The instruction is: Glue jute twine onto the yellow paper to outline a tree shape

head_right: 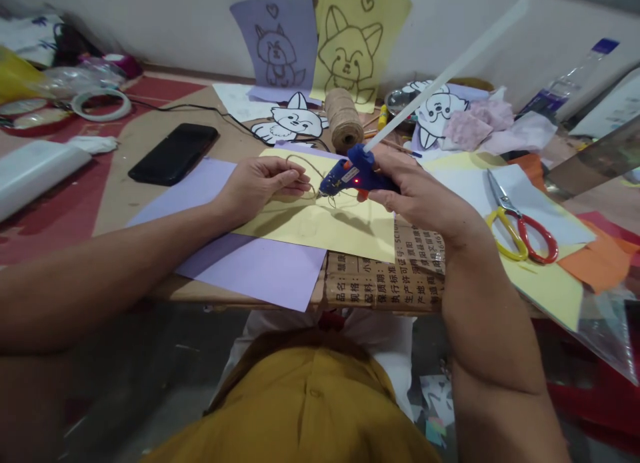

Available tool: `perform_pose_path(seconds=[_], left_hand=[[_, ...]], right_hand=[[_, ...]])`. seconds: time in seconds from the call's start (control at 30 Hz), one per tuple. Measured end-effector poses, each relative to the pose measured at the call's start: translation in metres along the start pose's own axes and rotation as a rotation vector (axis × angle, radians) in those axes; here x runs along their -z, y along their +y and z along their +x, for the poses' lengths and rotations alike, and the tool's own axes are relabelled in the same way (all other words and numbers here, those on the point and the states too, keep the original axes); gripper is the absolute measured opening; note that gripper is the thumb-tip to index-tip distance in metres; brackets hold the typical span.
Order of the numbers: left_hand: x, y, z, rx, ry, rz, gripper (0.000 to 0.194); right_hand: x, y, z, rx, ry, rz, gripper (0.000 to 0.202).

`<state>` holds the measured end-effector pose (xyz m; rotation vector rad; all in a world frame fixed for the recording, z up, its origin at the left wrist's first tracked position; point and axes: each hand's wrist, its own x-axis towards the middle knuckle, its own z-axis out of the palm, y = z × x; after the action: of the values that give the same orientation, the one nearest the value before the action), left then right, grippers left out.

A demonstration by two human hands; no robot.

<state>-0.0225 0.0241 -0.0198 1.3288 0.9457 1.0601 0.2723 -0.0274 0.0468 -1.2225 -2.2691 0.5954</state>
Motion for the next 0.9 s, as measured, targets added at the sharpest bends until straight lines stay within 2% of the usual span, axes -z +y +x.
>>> perform_pose_path(seconds=[0.13,0.3,0.57,0.9], left_hand=[[0.001,-0.004,0.002,0.003,-0.006,-0.061,0.01],[0.001,-0.004,0.003,0.029,0.014,-0.083,0.014],[0.001,-0.002,0.003,0.052,0.017,-0.08,0.014],[0.0,-0.002,0.003,0.062,0.027,-0.059,0.014]], right_hand=[[-0.003,0.003,0.002,0.073,-0.001,-0.141,0.041],[-0.007,0.006,0.004,0.067,0.015,-0.225,0.043],[-0.014,0.006,0.004,0.004,0.019,-0.198,0.051],[-0.018,0.008,0.005,-0.011,0.022,-0.239,0.045]])
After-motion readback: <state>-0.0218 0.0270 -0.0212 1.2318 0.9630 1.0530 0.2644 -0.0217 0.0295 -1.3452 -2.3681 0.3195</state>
